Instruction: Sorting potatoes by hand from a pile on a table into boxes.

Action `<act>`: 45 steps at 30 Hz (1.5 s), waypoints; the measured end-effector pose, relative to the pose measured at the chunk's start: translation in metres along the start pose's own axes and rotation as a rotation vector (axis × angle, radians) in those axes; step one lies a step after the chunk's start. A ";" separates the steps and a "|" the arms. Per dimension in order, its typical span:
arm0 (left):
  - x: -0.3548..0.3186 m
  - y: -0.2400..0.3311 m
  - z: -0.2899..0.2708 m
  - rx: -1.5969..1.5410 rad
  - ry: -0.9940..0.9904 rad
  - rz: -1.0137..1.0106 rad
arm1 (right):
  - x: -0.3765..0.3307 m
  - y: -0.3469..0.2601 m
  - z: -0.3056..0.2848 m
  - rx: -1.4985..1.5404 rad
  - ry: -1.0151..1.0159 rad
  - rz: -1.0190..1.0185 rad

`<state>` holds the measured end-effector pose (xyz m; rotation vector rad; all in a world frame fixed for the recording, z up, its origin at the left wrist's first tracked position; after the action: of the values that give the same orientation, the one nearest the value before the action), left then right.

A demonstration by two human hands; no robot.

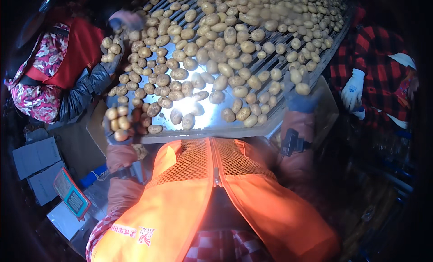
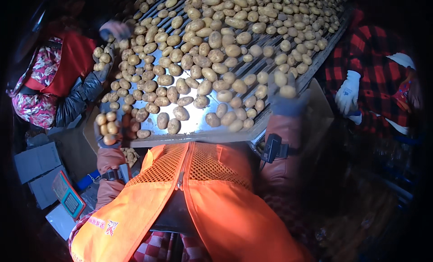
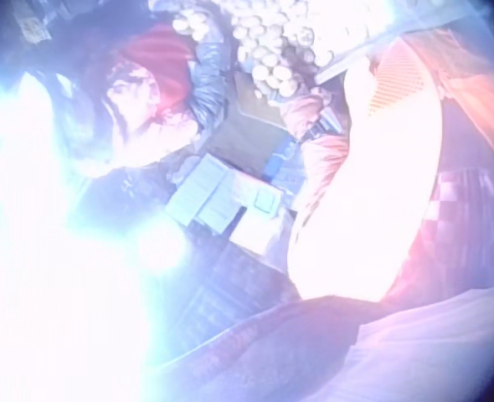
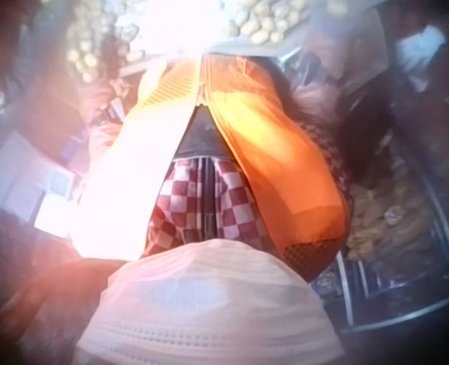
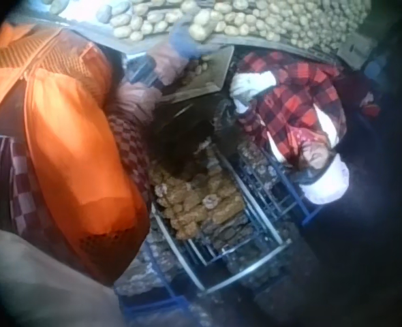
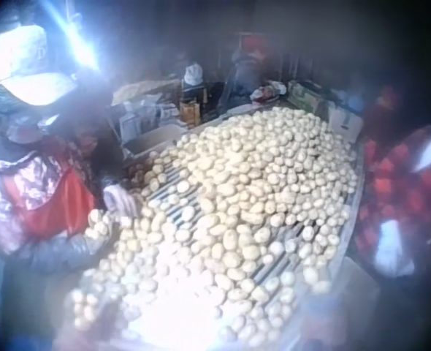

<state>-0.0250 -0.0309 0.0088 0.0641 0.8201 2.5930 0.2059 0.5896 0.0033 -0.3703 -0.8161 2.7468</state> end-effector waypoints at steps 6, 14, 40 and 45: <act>-0.039 0.099 -0.112 0.321 0.306 0.064 | 0.020 -0.006 0.012 -1.377 0.212 -0.227; -0.040 0.078 -0.119 1.070 0.597 0.445 | 0.065 0.062 0.073 -2.694 0.203 0.307; -0.002 -0.332 0.233 1.550 -1.639 0.605 | -0.102 0.032 0.023 0.319 0.159 0.079; 0.042 -0.304 0.203 1.751 -1.265 0.301 | -0.129 0.046 -0.001 0.349 0.211 0.062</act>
<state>0.0850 0.3204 0.0024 1.9751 2.0177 0.6862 0.3195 0.5131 -0.0019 -0.6058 -0.2707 2.7714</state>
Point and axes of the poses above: each hand's wrist, its own x-axis towards the middle knuckle, its own z-axis out of the palm, y = z × x, the point moved 8 cm from there along x, towards the middle knuckle, and after that the axes turned 13 degrees about z, right-handed, at the moved point
